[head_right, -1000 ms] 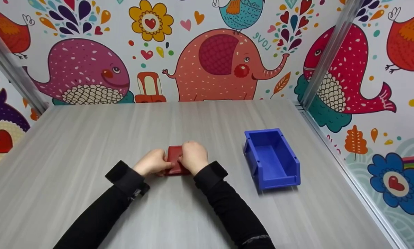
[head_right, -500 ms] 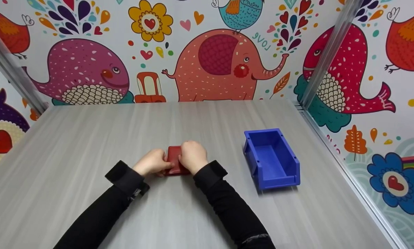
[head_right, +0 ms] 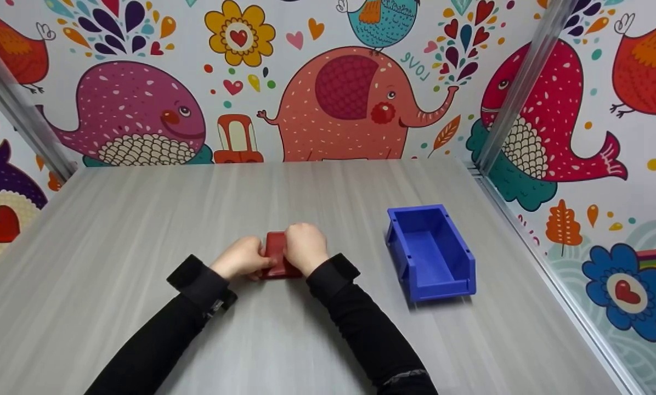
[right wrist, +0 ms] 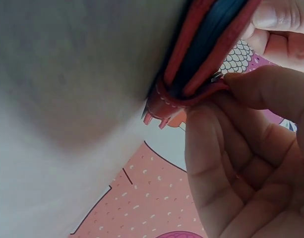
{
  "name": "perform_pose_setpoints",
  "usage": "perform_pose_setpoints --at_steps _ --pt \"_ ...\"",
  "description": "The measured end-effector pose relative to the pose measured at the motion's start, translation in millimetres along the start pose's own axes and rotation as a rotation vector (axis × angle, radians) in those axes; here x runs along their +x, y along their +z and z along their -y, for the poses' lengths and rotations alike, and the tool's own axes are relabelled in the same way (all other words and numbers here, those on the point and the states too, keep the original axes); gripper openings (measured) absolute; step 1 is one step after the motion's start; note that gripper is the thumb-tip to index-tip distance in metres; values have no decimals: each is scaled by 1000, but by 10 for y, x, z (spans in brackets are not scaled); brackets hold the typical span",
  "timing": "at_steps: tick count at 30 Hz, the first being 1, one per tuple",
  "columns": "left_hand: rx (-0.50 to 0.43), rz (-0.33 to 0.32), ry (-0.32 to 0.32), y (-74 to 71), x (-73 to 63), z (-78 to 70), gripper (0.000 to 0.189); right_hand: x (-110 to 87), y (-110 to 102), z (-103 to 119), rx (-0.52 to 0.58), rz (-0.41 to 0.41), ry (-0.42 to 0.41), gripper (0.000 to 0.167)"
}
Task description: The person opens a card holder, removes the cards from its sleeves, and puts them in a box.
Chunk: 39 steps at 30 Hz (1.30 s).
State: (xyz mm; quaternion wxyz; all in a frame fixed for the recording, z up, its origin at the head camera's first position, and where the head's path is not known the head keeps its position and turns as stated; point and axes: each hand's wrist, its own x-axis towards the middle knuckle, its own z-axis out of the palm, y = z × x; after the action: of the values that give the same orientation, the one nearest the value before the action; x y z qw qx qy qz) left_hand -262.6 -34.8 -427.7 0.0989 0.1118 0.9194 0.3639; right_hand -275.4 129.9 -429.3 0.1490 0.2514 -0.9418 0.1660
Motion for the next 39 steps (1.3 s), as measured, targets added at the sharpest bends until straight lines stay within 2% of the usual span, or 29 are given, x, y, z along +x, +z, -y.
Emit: perform_pose_setpoints --at_steps 9,15,23,27,34,39 --pt "-15 6 -16 -7 -4 -7 19 35 -9 -40 49 36 43 21" --pt "-27 10 -33 2 2 -4 12 50 -33 -76 112 68 113 19" --pt "30 -3 1 7 -3 2 13 36 -51 -86 138 103 151 16" --pt "19 -6 3 9 -11 5 17 13 -65 -89 134 88 150 15" --pt "9 -12 13 16 -11 9 15 -49 -92 -122 112 12 99 13" --pt "-21 -9 5 20 -10 10 14 -73 -131 -155 112 -18 124 7"
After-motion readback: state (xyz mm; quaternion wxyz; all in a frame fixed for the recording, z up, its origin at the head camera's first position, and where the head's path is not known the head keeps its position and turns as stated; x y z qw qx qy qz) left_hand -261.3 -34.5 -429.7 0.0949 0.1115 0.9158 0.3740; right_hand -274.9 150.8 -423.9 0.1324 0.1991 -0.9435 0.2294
